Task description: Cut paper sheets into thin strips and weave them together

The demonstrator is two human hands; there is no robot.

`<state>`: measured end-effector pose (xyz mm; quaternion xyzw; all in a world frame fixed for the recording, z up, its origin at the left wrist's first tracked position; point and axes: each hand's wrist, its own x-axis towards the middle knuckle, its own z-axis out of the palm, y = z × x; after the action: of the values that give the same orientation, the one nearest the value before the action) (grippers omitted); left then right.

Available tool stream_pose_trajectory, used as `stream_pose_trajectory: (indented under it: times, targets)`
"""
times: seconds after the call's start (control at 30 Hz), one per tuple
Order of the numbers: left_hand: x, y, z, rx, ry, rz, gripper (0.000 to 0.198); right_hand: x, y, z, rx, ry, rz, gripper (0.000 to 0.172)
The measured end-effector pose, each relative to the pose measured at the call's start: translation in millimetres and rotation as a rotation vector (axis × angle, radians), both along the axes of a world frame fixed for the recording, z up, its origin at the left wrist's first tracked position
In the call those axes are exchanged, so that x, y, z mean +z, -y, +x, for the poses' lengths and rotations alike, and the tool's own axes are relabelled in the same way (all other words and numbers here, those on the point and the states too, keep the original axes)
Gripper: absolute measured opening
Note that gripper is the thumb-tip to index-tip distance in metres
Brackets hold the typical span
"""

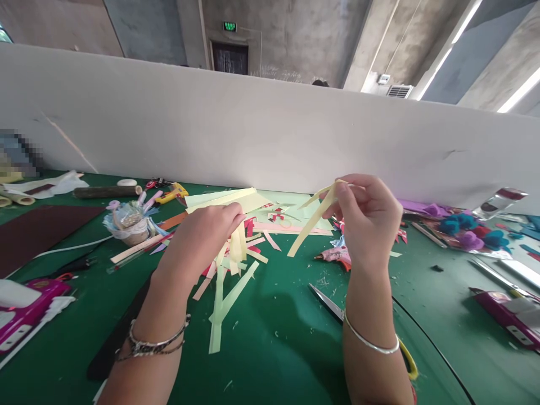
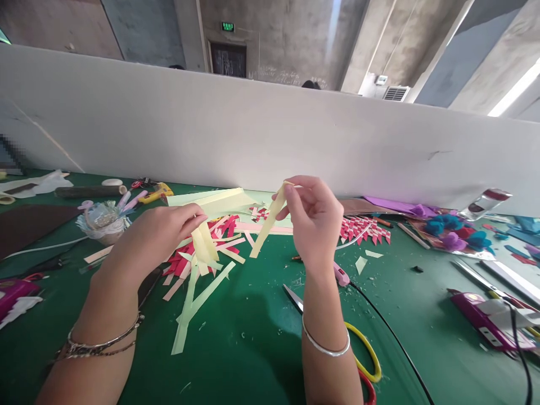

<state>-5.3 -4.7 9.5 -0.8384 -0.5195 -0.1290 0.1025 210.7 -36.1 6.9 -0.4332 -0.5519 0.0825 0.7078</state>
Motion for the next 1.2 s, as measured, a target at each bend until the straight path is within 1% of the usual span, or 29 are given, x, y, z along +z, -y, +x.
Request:
stream_pose_trajectory:
  times: [0.13,0.3,0.43,0.53,0.7,0.77,0.93,1.07,1.2]
  targets:
    - [1.5,2.4,0.0,-0.018,0.022,0.010,0.026,-1.3,-5.0,-0.6,0.073,0.009,-0.085,0.007]
    - [3.0,4.4,2.2,-0.068,0.060,0.007,0.029,-1.5,-7.8,-5.4,0.201,0.058,-0.200,0.007]
    - [2.3,4.9,4.7,-0.111,0.104,0.000,0.032,-5.4,-10.5,-10.0,0.328,0.096,-0.291,0.012]
    - [1.4,5.5,5.3,-0.149,0.145,-0.002,0.033,-7.2,-11.3,-14.4,0.382,0.088,-0.339,0.015]
    - [0.2,6.5,5.8,-0.205,0.187,0.013,0.030,-6.1,-9.1,-17.7,0.383,0.108,-0.366,0.015]
    - [-0.1,7.1,7.0,-0.230,0.209,0.025,0.028,-5.9,-8.3,-17.7,0.378,0.173,-0.362,0.014]
    - [-0.3,8.4,9.7,-0.281,0.232,0.068,0.029,-5.6,-6.1,-18.0,0.336,0.442,-0.292,0.012]
    - [0.3,7.4,8.8,-0.330,0.244,0.081,0.026,-2.5,0.1,-18.2,0.346,0.507,-0.254,0.011]
    - [-0.1,6.7,8.8,-0.376,0.261,0.096,0.028,0.9,7.4,-17.6,0.304,0.588,-0.233,0.011]
